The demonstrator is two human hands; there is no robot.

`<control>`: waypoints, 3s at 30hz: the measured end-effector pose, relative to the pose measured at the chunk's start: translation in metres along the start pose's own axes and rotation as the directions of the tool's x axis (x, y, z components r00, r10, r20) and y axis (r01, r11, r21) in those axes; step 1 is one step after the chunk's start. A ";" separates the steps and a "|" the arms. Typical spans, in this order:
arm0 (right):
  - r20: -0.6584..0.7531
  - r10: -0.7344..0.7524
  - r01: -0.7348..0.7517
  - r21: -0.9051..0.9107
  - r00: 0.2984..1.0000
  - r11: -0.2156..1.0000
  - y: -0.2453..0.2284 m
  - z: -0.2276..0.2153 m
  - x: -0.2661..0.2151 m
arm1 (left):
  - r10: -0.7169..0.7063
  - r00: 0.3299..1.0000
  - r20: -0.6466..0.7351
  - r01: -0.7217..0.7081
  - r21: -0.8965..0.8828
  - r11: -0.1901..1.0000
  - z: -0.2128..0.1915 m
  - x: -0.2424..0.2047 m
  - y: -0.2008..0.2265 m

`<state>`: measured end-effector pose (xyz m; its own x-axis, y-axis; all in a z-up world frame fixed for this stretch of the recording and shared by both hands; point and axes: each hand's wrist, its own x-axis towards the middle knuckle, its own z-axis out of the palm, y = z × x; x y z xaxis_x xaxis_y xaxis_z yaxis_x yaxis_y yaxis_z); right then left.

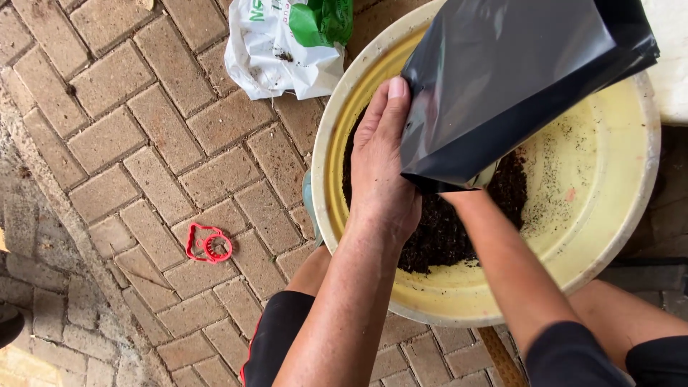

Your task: Filling small black plastic polybags with soil using a hand scoop.

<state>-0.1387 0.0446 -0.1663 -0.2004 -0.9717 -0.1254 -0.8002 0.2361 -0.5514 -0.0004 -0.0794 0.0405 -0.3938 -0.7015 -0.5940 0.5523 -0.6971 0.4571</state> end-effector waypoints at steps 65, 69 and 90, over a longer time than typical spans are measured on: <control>0.473 0.406 -0.357 -0.194 0.782 0.914 0.023 0.041 -0.082 | -0.069 0.995 -0.075 0.071 0.020 0.997 0.007 -0.005 -0.003; 0.705 0.556 -0.381 -0.415 0.439 0.826 0.037 -0.011 -0.091 | -0.071 0.994 -0.081 0.076 0.061 0.995 0.001 0.000 -0.005; 0.678 0.612 -0.771 -0.104 0.407 0.628 0.015 0.011 -0.093 | 0.253 0.951 0.179 -0.310 0.580 0.753 0.000 -0.009 0.004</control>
<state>-0.1261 0.1380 -0.1721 -0.1875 -0.2578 -0.9478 -0.4066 0.8988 -0.1641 0.0052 -0.0759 0.0471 -0.3668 -0.8696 -0.3305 0.1118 -0.3939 0.9123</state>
